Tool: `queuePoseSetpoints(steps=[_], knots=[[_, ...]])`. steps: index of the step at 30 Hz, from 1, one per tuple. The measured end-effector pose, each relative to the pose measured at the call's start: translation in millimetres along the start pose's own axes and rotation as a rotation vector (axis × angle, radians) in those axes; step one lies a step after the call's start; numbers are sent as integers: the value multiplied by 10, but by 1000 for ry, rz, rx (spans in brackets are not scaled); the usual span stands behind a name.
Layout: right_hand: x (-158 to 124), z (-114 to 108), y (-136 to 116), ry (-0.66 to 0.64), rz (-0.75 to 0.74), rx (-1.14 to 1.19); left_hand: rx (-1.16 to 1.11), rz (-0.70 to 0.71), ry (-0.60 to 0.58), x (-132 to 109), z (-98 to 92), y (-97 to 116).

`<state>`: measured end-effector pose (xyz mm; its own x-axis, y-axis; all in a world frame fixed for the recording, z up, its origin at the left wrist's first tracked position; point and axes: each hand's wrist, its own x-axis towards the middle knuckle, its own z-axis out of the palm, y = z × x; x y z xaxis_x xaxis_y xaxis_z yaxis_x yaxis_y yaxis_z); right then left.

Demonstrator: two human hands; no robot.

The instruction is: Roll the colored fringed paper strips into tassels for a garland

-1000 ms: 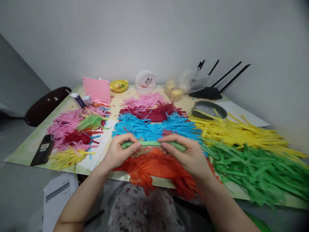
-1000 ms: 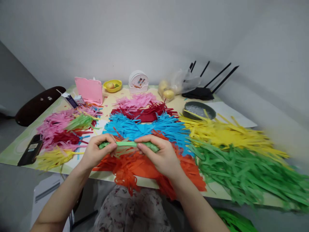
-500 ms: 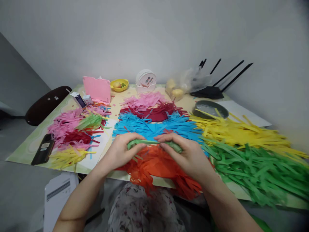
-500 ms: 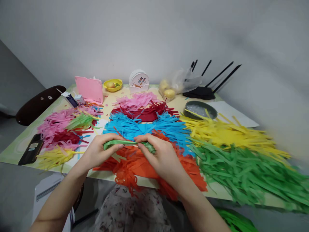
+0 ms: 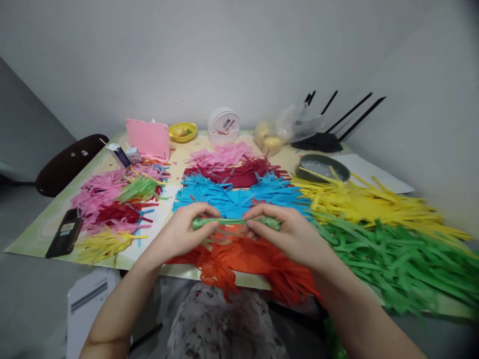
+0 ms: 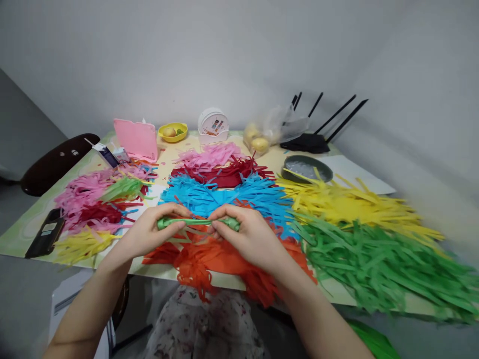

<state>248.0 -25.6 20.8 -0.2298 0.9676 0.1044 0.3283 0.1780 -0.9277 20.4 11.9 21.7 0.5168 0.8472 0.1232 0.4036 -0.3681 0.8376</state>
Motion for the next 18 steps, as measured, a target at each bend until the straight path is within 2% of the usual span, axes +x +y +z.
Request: queuePoseSetpoints(steps=[3,7,11,18], knots=[[21,-13,-32,-37,-3,-71,69,23,-62,34,-17,28],[29,10,-61,-5,-78,-165,3,4,-94,46,31,52],[34,61,-38,-7,-115,-149,-48,18,-112,37,55,76],[20,107,46,122,-110,-49,-465,-101,-49,3,58,-3]])
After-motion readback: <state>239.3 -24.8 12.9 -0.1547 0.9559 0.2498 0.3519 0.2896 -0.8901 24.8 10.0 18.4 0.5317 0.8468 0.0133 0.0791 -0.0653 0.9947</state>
